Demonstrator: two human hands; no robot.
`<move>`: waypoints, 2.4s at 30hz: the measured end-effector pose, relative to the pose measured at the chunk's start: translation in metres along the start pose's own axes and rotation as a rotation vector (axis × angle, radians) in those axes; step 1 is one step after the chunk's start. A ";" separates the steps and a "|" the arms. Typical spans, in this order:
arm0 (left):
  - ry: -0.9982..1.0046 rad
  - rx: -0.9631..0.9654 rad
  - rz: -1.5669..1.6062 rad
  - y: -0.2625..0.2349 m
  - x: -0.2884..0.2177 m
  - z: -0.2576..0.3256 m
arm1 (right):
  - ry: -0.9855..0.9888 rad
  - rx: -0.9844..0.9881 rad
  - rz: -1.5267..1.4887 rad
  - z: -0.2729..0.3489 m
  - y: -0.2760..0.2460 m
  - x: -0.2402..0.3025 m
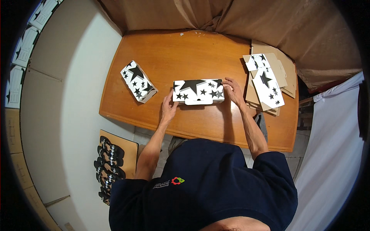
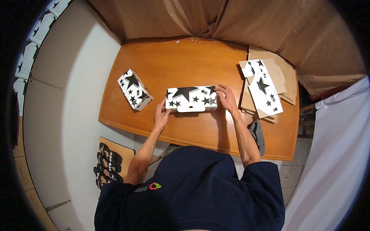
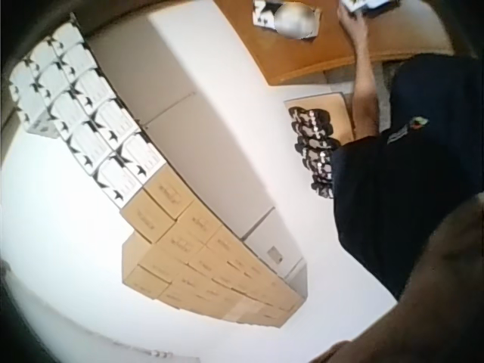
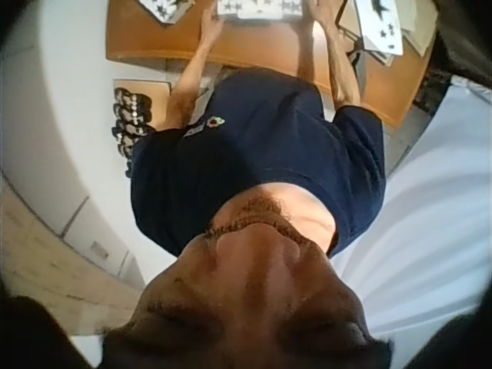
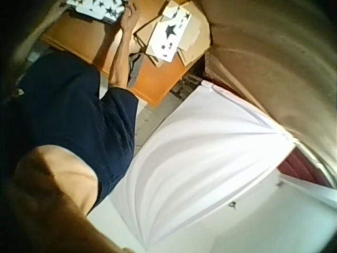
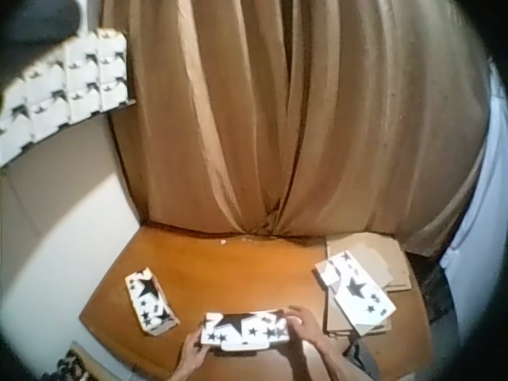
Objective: Assembling flat cardboard into shoe boxes and placing them onto a storage shelf.
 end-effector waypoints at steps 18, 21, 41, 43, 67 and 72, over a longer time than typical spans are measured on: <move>0.288 -0.018 -0.359 0.039 -0.041 0.015 | -0.188 0.037 0.345 0.035 0.033 0.083; 0.274 -0.009 -0.377 0.039 -0.038 0.013 | -0.175 0.051 0.325 0.035 0.038 0.079; 0.360 0.045 -0.491 0.043 -0.034 0.026 | -0.226 0.068 0.520 0.046 0.036 0.090; 0.450 0.012 -0.555 0.049 -0.047 0.032 | -0.268 0.032 0.532 0.040 0.031 0.100; 0.645 0.185 -0.701 0.093 -0.047 0.035 | -0.493 0.002 0.618 0.061 0.074 0.106; 0.664 0.203 -0.733 0.094 -0.047 0.036 | -0.521 -0.016 0.625 0.062 0.075 0.105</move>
Point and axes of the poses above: each hand's wrist, its own z-axis away from the middle knuckle, its own y-axis out of the palm, x = y × z, the point moved 9 cm from there along -z, towards the middle knuckle, and after that the axes turned 10 degrees about z, right-handed, at the moved point
